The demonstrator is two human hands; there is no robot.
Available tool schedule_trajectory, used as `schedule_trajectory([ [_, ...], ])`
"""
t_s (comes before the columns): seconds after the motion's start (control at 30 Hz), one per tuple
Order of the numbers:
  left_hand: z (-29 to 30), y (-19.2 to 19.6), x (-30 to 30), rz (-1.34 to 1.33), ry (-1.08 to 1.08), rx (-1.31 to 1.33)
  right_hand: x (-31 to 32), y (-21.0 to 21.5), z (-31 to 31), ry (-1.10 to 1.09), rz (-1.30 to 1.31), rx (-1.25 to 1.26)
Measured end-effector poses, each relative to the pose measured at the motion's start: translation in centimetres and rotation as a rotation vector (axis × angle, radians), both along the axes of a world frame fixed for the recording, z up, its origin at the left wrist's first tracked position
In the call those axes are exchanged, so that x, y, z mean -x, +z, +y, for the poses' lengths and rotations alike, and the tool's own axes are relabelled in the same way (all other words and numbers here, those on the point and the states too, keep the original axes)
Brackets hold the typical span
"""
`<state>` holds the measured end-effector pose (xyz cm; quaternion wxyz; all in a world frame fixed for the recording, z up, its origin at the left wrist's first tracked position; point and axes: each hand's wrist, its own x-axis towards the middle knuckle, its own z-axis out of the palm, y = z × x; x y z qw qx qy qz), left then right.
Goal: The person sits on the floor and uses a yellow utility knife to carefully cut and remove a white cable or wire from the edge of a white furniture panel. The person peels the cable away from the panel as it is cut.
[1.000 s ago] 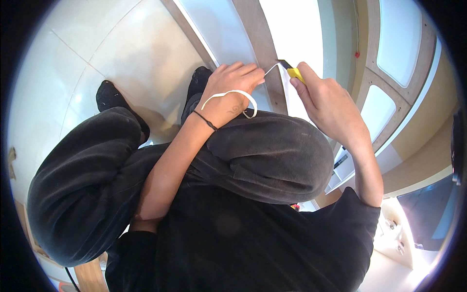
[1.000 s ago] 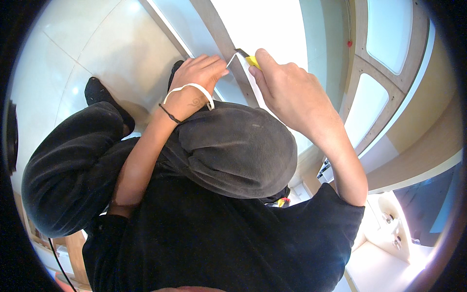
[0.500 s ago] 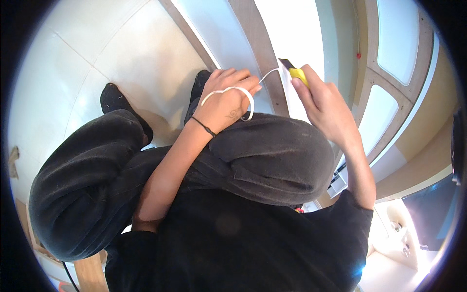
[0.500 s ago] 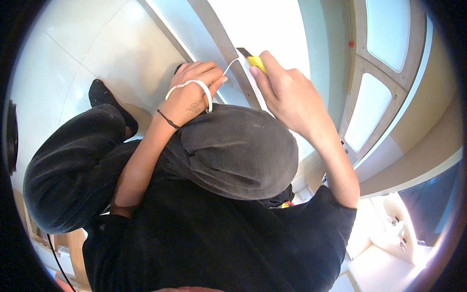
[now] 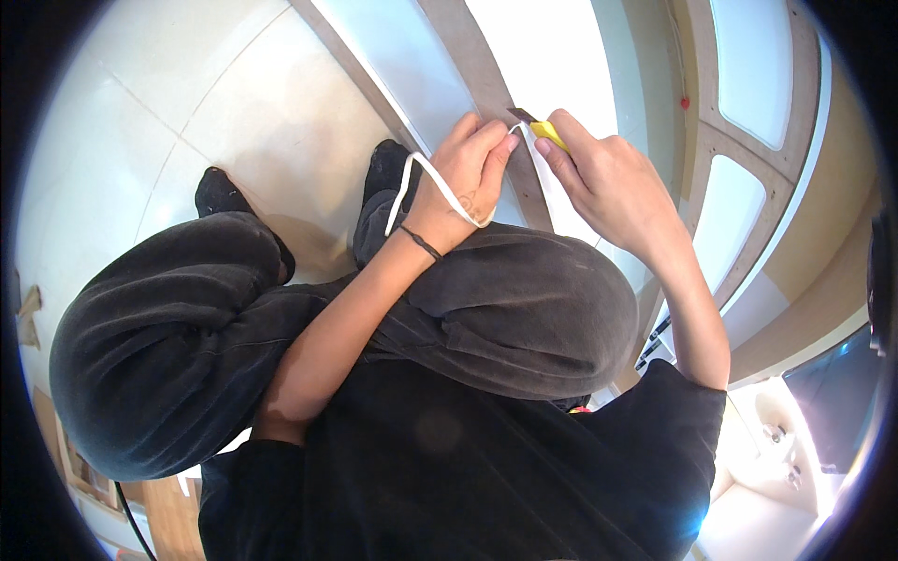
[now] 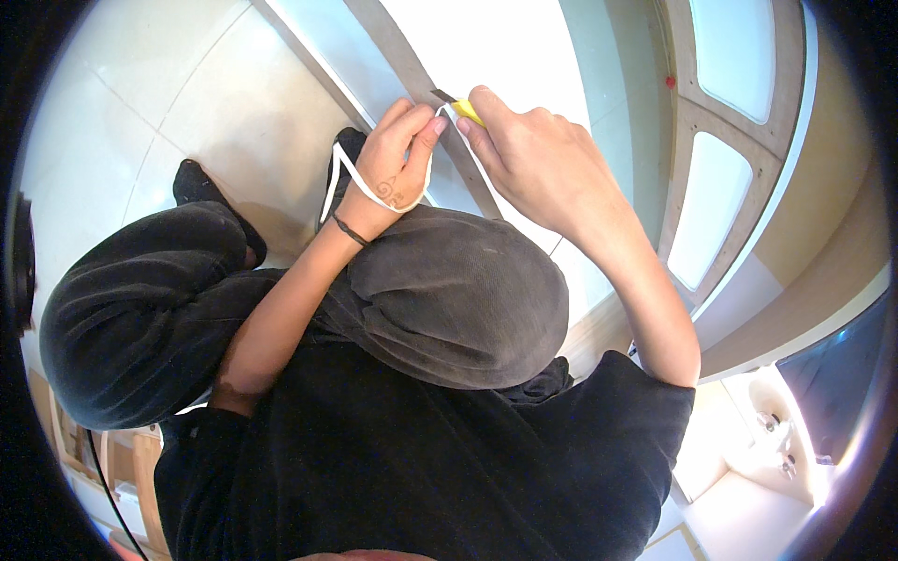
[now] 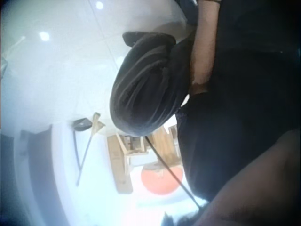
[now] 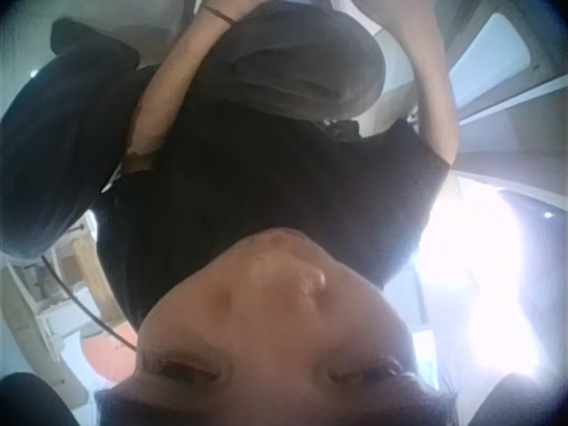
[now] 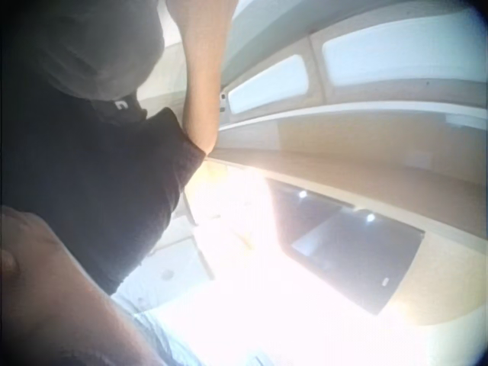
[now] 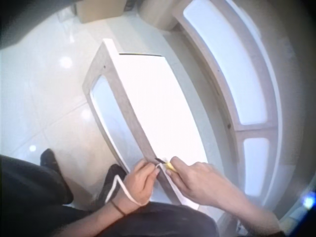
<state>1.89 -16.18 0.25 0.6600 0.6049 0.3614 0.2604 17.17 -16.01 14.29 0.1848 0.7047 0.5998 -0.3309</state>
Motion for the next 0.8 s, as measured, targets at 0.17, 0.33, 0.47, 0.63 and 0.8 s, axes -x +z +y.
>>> schedule_trajectory([
  [0.17,-0.8,1.0,-0.1,0.046,0.027,0.144,-0.2,0.4,0.1,0.051,-0.038,0.053],
  [0.33,-0.8,1.3,-0.4,0.073,0.073,0.093,-0.4,1.0,-0.4,0.025,-0.028,0.073],
  [0.47,-0.5,0.9,-0.3,0.082,0.039,0.076,-0.2,0.8,-0.6,0.002,-0.009,0.056],
  [0.63,-0.1,0.4,-0.1,0.019,0.018,0.021,0.0,0.5,-0.4,-0.024,-0.014,0.062],
  [0.8,-0.2,0.1,0.1,0.028,-0.033,-0.002,-0.2,-0.1,0.0,-0.004,0.041,0.034],
])
